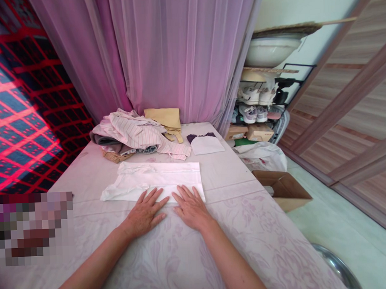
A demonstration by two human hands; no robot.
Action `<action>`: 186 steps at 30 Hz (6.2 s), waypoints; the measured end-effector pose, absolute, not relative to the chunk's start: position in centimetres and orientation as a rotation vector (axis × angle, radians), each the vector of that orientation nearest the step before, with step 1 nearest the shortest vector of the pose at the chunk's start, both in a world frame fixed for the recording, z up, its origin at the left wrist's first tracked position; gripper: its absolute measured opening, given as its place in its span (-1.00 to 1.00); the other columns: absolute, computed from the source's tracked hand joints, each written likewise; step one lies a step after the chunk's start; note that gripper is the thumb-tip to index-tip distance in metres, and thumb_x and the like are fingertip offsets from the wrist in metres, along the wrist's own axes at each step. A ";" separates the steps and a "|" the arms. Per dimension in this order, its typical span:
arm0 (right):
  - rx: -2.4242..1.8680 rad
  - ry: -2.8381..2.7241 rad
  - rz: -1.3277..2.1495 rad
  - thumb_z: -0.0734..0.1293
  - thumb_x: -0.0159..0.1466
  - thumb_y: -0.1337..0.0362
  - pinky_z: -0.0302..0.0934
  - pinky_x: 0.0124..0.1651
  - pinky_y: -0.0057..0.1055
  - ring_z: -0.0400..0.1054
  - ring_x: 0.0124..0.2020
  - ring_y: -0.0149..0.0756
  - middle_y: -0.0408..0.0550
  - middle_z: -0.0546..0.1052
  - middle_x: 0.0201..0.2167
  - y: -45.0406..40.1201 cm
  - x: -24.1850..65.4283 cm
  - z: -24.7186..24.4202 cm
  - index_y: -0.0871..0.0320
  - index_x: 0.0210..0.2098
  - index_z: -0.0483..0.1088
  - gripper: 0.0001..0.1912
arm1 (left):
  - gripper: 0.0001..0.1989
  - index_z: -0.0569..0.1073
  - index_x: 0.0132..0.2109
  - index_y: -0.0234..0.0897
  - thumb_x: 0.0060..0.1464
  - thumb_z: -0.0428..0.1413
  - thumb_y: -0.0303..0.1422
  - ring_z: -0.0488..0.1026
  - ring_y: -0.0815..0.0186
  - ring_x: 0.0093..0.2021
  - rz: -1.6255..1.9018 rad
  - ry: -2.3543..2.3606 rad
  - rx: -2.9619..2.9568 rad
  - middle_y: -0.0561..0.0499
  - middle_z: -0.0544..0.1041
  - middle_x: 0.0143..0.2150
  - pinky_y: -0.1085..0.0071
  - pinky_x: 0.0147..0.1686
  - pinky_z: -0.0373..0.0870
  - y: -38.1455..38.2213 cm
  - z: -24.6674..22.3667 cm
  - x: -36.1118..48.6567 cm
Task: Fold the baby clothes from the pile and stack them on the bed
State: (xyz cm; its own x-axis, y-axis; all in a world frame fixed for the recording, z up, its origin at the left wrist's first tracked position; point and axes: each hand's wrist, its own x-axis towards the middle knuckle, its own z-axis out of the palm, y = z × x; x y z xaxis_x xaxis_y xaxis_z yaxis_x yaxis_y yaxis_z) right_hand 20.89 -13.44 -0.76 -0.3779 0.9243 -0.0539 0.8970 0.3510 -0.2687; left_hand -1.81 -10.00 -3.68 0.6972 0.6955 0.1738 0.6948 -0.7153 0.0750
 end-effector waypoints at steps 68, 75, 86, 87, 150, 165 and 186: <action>-2.078 -2.189 0.035 0.11 0.29 0.19 0.04 0.04 -0.30 0.28 0.02 -0.20 -0.01 0.48 0.00 -5.1 26.2 2.2 0.11 -0.08 0.43 -0.65 | -0.69 0.46 -0.06 -0.30 0.12 -0.11 -0.49 0.44 0.13 -0.03 -0.025 1.598 2.779 -0.14 0.55 -0.07 0.21 -0.02 0.27 3.0 2.9 -1.8; -1.953 -2.313 0.313 -0.05 0.36 0.10 -0.24 0.30 -0.15 -0.14 0.34 -0.25 -0.02 0.03 0.35 -1.8 19.5 0.5 0.17 0.30 0.02 -0.43 | -0.48 0.17 0.28 -0.27 0.26 -0.23 -0.18 0.02 0.06 0.33 -0.030 1.588 2.649 -0.11 0.11 0.35 0.05 0.24 -0.03 2.6 -0.4 2.6; -2.342 -2.168 0.387 -0.15 0.36 0.00 -0.37 0.31 0.00 -0.36 0.38 -0.25 -0.05 -0.19 0.39 -2.3 24.6 -1.1 0.12 0.35 -0.15 -0.36 | -0.46 0.04 0.32 0.02 0.25 -0.29 -0.05 -0.16 -0.02 0.37 -0.065 1.652 2.452 0.00 -0.05 0.40 -0.37 0.15 -0.28 1.8 -0.8 2.5; -2.346 -2.156 0.376 -0.15 0.36 0.01 -0.36 0.31 0.00 -0.36 0.38 -0.25 -0.05 -0.19 0.39 -2.4 24.8 -1.2 0.12 0.35 -0.14 -0.36 | -0.46 0.04 0.32 0.03 0.25 -0.29 -0.05 -0.16 -0.03 0.37 -0.067 1.644 2.446 0.00 -0.05 0.40 -0.38 0.14 -0.28 1.9 -0.8 2.6; -2.239 -2.177 0.147 -0.09 0.36 0.01 -0.42 0.30 0.08 -0.36 0.37 -0.18 -0.05 -0.17 0.39 -5.6 22.2 -0.7 0.04 0.34 -0.10 -0.40 | -0.55 0.22 0.25 0.02 0.27 -0.20 -0.13 0.03 0.11 0.33 0.065 1.686 2.515 0.03 0.14 0.34 0.00 0.24 -0.04 -4.2 -0.6 -8.3; -2.268 -2.153 0.214 -0.09 0.36 0.00 -0.30 0.26 0.13 -0.27 0.36 -0.17 -0.04 -0.09 0.38 -6.6 21.6 -2.0 0.04 0.32 -0.03 -0.41 | -0.60 0.46 -0.11 -0.23 0.03 0.06 -0.05 0.38 0.08 0.08 0.098 1.688 2.587 -0.14 0.42 0.13 0.19 0.07 0.24 -2.3 1.3 -17.4; -2.264 -2.128 0.217 -0.08 0.35 -0.01 -0.29 0.26 0.10 -0.26 0.36 -0.18 -0.03 -0.08 0.37 -6.6 21.5 -2.0 0.03 0.31 -0.01 -0.41 | -0.58 0.32 0.16 -0.19 0.16 -0.12 -0.37 0.10 0.13 0.30 0.504 1.808 2.522 -0.06 0.27 0.27 -0.01 0.25 -0.02 -6.2 -0.4 -8.2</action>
